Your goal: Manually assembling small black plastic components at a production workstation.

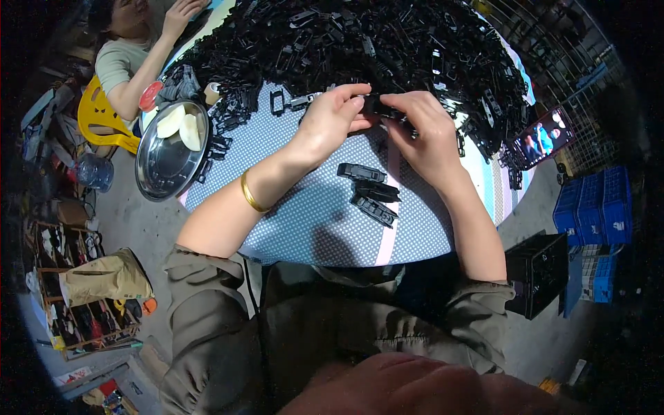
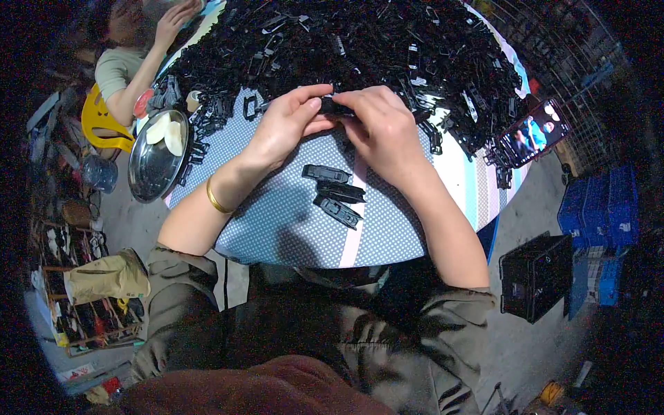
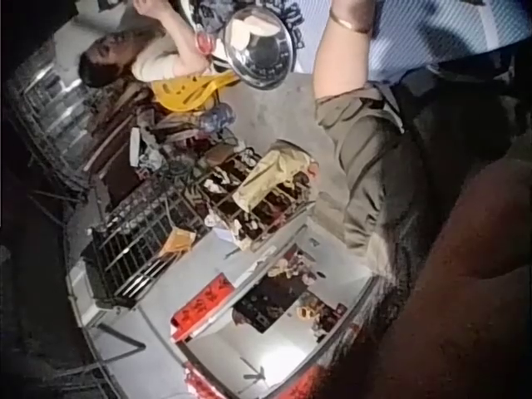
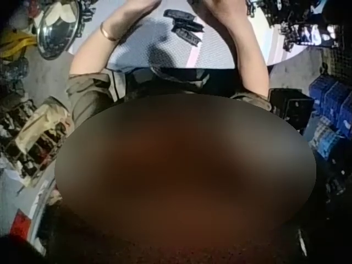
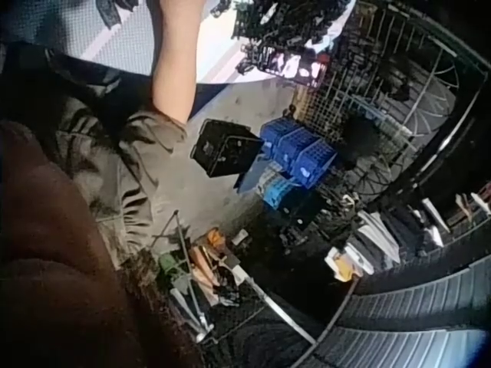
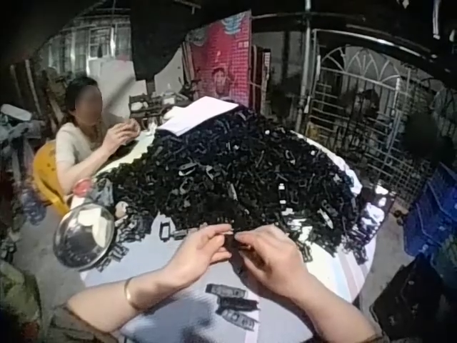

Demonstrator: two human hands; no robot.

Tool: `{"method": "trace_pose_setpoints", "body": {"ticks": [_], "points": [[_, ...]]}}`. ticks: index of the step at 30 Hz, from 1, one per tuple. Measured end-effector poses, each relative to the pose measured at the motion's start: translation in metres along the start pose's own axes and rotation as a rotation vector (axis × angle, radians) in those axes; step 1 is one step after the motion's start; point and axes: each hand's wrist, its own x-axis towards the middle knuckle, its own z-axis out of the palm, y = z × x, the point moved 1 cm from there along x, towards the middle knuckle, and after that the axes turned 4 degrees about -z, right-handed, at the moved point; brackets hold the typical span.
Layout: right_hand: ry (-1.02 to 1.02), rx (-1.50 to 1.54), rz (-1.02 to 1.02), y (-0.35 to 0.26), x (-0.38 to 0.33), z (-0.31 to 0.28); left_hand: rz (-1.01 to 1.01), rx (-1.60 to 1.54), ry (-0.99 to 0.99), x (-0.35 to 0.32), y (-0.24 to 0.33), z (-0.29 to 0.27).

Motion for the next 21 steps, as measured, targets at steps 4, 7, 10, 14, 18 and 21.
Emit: {"method": "trace_pose_setpoints", "body": {"ticks": [4, 7, 10, 14, 18, 21], "points": [[0.016, -0.030, -0.028, -0.002, -0.002, 0.002, 0.085, 0.078, -0.003, 0.000, -0.002, 0.002], [0.061, 0.030, -0.044, -0.005, -0.001, 0.003, 0.114, -0.014, -0.024, 0.001, -0.003, 0.001], [0.064, 0.104, 0.034, 0.001, -0.003, 0.008, 0.020, -0.092, -0.061, -0.001, 0.002, -0.001], [0.043, 0.694, 0.562, 0.014, -0.007, 0.006, 0.079, -0.112, -0.117, -0.001, 0.011, 0.001], [-0.109, 0.894, 0.751, 0.015, -0.004, -0.004, 0.078, -0.072, -0.163, -0.001, 0.014, -0.002], [-0.067, 0.916, 0.785, 0.016, -0.005, -0.005, 0.059, -0.078, -0.161, -0.002, 0.014, -0.001]]}}
